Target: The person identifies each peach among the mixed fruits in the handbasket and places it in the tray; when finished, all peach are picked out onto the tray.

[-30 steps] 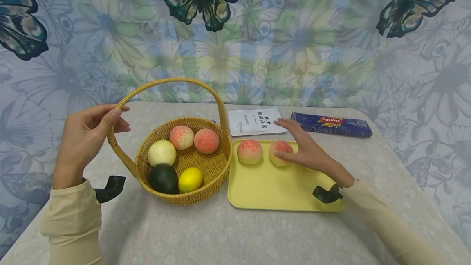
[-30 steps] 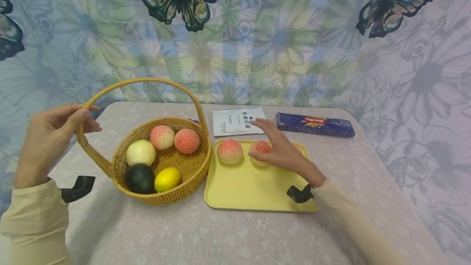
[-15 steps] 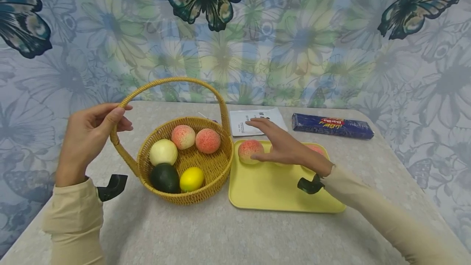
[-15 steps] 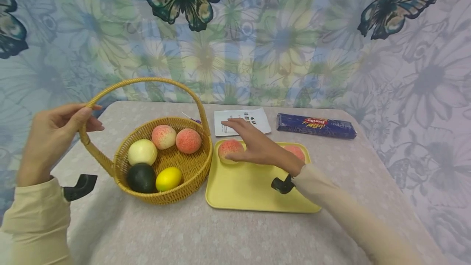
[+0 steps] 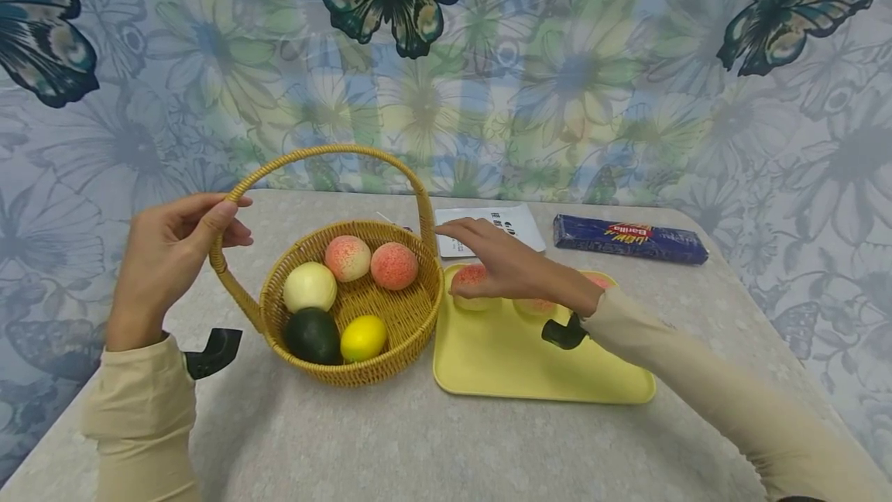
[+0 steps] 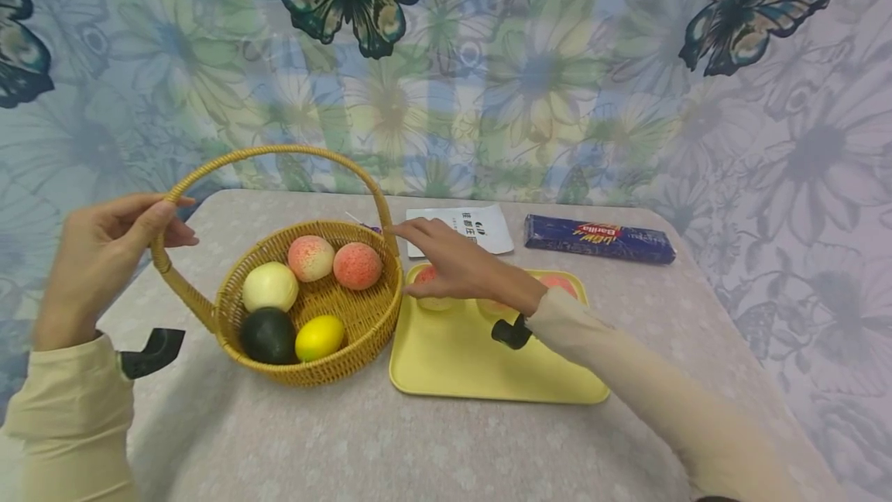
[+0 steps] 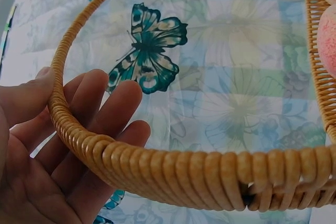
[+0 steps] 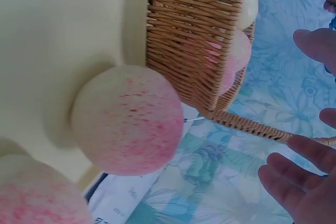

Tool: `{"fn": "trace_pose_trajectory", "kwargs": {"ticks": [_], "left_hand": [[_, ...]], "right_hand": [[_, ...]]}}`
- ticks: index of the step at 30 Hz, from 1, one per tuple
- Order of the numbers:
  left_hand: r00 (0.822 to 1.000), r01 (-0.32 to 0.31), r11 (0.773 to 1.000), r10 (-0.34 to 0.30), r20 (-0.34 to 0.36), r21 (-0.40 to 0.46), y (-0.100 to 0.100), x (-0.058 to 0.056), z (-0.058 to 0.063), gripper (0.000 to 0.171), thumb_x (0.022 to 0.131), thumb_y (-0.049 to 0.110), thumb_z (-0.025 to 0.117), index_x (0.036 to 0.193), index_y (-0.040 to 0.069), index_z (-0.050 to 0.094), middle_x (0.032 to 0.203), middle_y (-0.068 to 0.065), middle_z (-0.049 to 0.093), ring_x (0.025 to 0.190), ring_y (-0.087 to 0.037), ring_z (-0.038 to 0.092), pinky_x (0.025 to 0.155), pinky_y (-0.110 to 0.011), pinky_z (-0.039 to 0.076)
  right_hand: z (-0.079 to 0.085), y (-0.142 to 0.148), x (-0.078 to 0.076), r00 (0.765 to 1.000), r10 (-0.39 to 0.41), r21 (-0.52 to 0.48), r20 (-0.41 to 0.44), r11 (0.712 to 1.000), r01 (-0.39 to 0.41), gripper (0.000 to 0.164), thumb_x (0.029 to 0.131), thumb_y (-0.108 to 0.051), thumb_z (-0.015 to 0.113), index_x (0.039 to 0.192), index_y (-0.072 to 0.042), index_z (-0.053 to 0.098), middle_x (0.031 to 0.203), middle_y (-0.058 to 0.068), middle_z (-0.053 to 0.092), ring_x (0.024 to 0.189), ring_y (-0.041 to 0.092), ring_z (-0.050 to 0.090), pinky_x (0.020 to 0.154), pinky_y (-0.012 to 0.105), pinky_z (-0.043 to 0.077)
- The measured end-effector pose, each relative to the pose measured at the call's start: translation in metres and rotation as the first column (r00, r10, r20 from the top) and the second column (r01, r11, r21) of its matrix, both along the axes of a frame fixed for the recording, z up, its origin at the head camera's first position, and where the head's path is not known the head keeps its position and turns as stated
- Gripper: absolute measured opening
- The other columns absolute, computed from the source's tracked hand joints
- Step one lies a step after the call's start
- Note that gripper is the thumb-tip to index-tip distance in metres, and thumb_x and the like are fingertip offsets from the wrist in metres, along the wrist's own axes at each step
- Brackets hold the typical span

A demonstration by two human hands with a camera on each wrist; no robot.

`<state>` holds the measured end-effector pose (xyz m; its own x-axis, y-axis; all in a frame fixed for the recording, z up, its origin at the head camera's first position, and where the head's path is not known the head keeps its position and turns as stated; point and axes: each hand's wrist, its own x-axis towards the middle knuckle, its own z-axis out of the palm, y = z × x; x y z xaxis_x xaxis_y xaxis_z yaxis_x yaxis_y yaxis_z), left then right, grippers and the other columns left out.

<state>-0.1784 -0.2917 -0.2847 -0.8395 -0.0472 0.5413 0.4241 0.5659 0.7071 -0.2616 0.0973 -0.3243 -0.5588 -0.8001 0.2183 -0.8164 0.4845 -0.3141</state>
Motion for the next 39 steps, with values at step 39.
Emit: {"fn": "trace_pose_trajectory", "kwargs": {"ticks": [39], "left_hand": [[1.0,0.021,1.0,-0.021,0.015,0.012,-0.004,-0.007,0.003,0.024,0.096,0.015,0.058,0.111,-0.002,0.067,0.07,0.005,0.068,0.065,-0.004,0.067,0.064,-0.013,0.051]], "right_hand": [[0.022,-0.101,-0.038,0.992,0.047,0.268,0.117,0.96,-0.077,0.072,0.089,-0.031,0.068,0.15,-0.017,0.031,0.148,0.008,0.036,0.129,0.023,0.045,0.101,0.034,0.043]]}}
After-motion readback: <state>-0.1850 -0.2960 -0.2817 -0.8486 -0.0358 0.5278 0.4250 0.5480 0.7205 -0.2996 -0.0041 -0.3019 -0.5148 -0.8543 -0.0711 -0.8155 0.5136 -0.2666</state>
